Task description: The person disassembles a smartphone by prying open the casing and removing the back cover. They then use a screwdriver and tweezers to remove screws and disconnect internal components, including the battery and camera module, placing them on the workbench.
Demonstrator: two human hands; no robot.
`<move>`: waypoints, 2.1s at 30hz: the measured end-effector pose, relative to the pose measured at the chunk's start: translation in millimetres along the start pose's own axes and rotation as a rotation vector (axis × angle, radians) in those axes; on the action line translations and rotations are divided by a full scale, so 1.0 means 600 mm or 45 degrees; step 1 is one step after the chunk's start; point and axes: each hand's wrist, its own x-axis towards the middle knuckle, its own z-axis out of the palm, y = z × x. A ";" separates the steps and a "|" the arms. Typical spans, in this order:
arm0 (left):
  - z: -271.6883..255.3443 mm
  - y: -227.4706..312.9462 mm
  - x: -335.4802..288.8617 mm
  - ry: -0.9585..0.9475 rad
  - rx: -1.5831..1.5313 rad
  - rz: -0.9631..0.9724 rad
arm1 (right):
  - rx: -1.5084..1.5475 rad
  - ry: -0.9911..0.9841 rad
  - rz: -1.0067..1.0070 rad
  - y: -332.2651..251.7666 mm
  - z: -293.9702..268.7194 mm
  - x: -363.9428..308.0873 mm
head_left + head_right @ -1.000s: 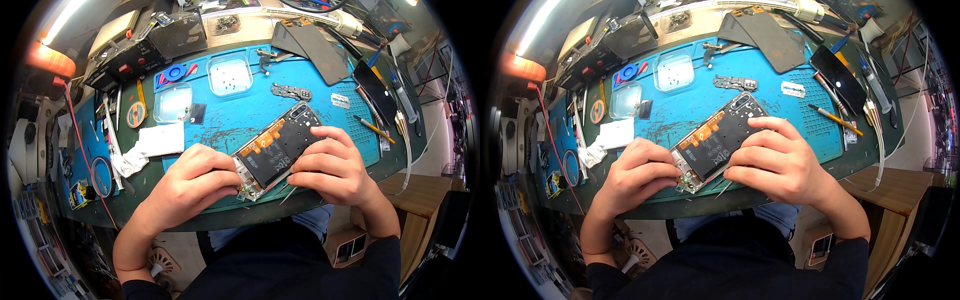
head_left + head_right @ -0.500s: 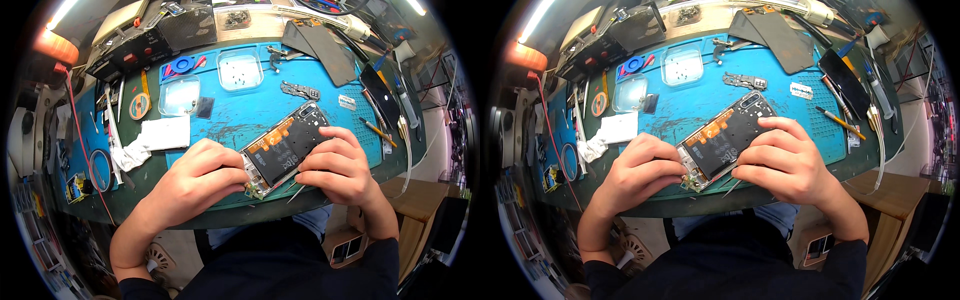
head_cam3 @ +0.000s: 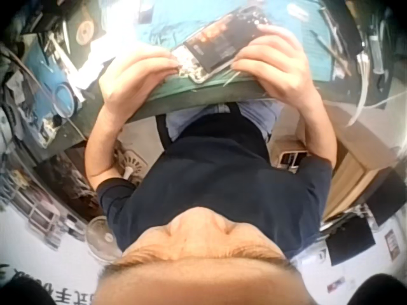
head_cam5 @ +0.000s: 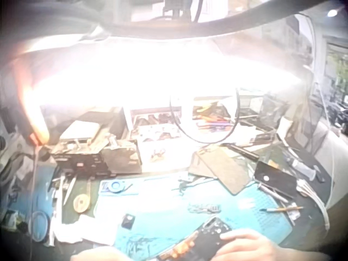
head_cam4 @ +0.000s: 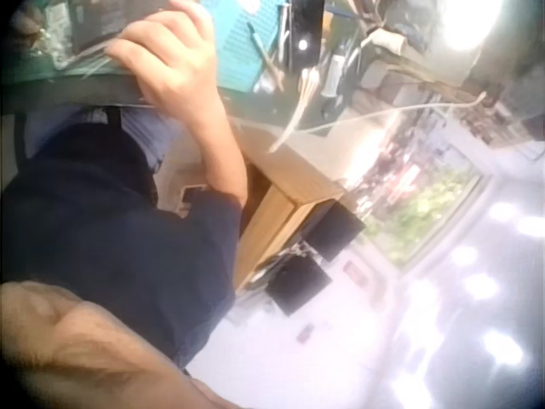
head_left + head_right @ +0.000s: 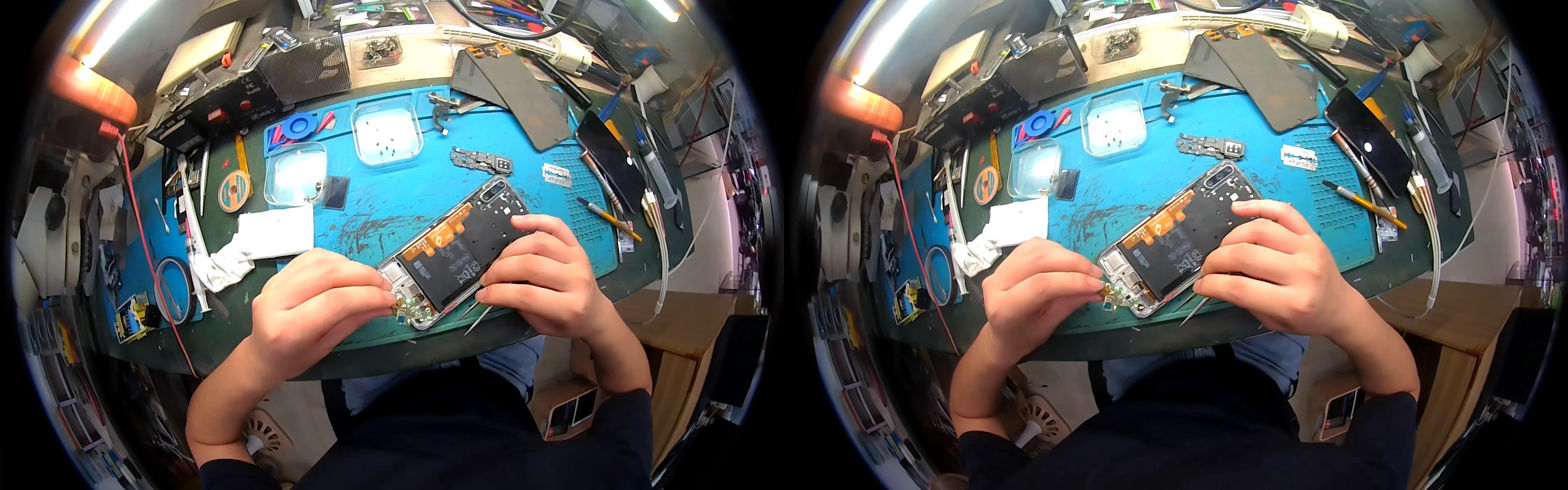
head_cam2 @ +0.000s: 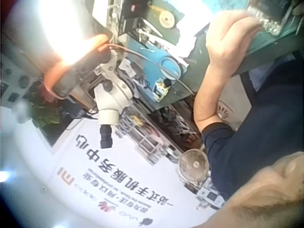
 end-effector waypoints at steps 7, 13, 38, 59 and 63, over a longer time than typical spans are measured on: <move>0.003 -0.004 -0.002 0.009 -0.001 -0.004 | 0.011 0.019 0.000 0.000 0.001 -0.002; -0.001 0.002 -0.001 -0.027 -0.012 -0.132 | 0.014 0.028 -0.007 0.000 0.000 -0.003; 0.013 0.006 -0.004 0.044 -0.030 -0.220 | -0.008 0.174 0.012 -0.037 0.003 0.020; 0.016 0.007 -0.006 0.091 0.202 0.223 | -0.186 0.421 -0.158 -0.072 0.077 0.046; 0.013 0.014 -0.004 0.027 -0.061 -0.071 | 0.088 0.428 0.089 -0.071 0.074 0.060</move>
